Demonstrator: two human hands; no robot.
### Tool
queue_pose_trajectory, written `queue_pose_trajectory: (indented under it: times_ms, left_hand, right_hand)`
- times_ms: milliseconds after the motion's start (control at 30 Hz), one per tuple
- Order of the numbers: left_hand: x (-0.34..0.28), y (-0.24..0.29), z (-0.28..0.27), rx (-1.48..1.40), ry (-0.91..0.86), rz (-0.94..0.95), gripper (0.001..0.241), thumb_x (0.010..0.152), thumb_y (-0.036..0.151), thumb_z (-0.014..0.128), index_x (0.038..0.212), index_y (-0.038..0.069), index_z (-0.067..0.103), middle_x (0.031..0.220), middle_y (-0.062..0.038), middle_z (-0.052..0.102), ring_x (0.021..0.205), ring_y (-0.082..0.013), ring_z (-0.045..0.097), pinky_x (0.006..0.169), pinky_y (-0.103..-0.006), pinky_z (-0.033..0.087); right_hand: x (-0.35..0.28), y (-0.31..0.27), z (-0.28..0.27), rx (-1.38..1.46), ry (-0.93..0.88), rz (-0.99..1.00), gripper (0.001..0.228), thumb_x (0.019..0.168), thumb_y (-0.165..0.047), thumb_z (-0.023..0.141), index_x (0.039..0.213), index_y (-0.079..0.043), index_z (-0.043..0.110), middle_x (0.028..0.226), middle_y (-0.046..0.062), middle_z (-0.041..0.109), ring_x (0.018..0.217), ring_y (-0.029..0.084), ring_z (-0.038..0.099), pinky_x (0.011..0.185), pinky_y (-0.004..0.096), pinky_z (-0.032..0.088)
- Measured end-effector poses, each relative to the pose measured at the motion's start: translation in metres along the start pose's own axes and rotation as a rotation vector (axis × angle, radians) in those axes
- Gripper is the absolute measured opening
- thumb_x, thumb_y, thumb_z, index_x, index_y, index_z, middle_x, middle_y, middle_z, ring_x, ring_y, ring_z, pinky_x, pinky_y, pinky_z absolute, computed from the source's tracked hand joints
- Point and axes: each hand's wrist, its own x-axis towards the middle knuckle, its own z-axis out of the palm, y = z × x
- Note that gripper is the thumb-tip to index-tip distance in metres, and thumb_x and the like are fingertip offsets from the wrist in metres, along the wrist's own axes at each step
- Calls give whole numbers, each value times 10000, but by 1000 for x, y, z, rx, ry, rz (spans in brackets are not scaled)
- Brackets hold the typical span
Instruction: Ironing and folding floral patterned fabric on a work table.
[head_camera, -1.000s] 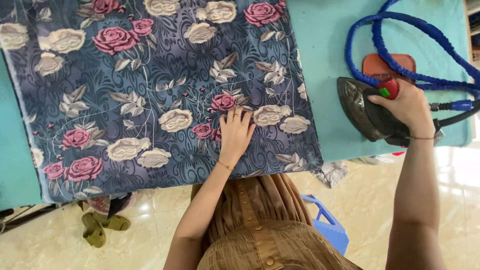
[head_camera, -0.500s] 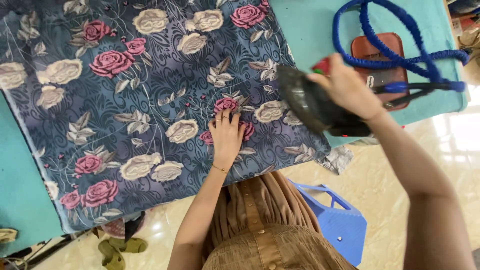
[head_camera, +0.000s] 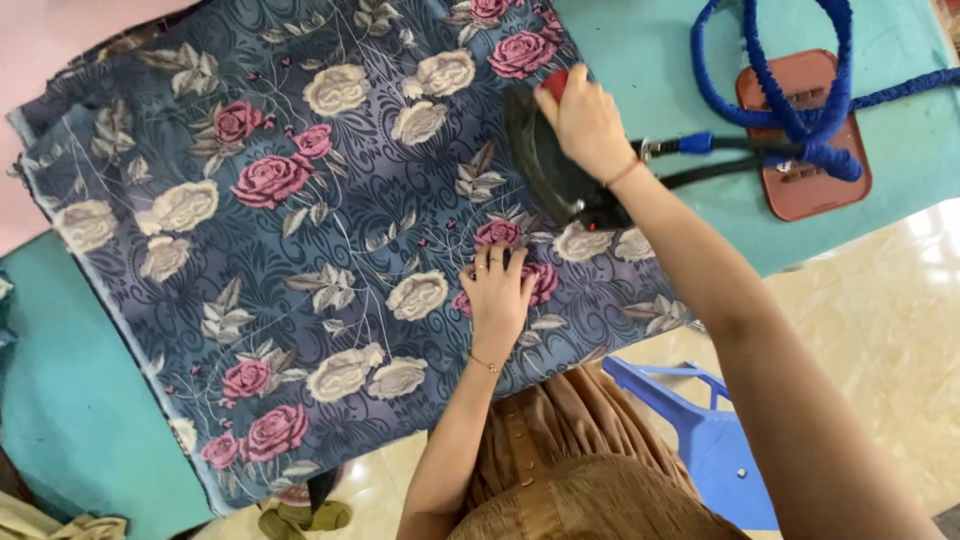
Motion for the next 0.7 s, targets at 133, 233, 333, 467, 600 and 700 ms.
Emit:
queue_pose_trajectory:
  times_ms: [133, 233, 333, 467, 600, 700]
  left_hand:
    - [-3, -1, -1, -43, 22, 35, 430, 904, 334, 727, 1275, 128, 656, 1346, -107, 542, 1300, -306, 467, 1007, -531, 353]
    - [-5, -3, 3, -64, 35, 33, 436, 908, 337, 731, 1280, 127, 647, 1355, -106, 538, 1307, -303, 466, 1015, -529, 351]
    - [-3, -2, 2, -74, 33, 23, 443, 893, 341, 739, 1274, 134, 647, 1345, -97, 544, 1305, -305, 466, 1020, -530, 351]
    - [-5, 1, -1, -67, 45, 22, 462, 878, 337, 746, 1275, 123, 646, 1346, -102, 543, 1300, -309, 464, 1013, -525, 353]
    - [-7, 4, -3, -74, 76, 21, 483, 874, 331, 743, 1291, 111, 643, 1346, -101, 547, 1301, -306, 464, 1036, -518, 354]
    - [-7, 7, -1, -88, 108, 8, 505, 869, 336, 735, 1303, 97, 639, 1344, -105, 550, 1296, -310, 472, 1054, -511, 349]
  right_hand:
    - [65, 28, 20, -44, 147, -34, 581, 1075, -494, 639, 1070, 75, 525, 922, 350, 682, 877, 528, 676, 733, 558, 565]
    - [84, 36, 24, -17, 189, -41, 630, 1061, -524, 644, 1078, 96, 529, 925, 350, 682, 881, 530, 671, 728, 556, 564]
    - [58, 26, 12, -56, 170, -78, 700, 1035, -571, 664, 1064, 115, 527, 902, 358, 674, 841, 537, 665, 685, 557, 560]
    - [-14, -2, -18, -59, 37, -111, 685, 1054, -578, 639, 1047, 100, 542, 844, 321, 679, 783, 505, 681, 665, 545, 564]
    - [-39, -11, -30, -13, -62, -161, 615, 1066, -544, 609, 1033, 68, 557, 785, 272, 680, 746, 474, 687, 665, 529, 563]
    - [-24, -17, -34, -62, 5, -201, 585, 1058, -535, 642, 1001, 45, 584, 772, 262, 679, 749, 479, 678, 645, 533, 553]
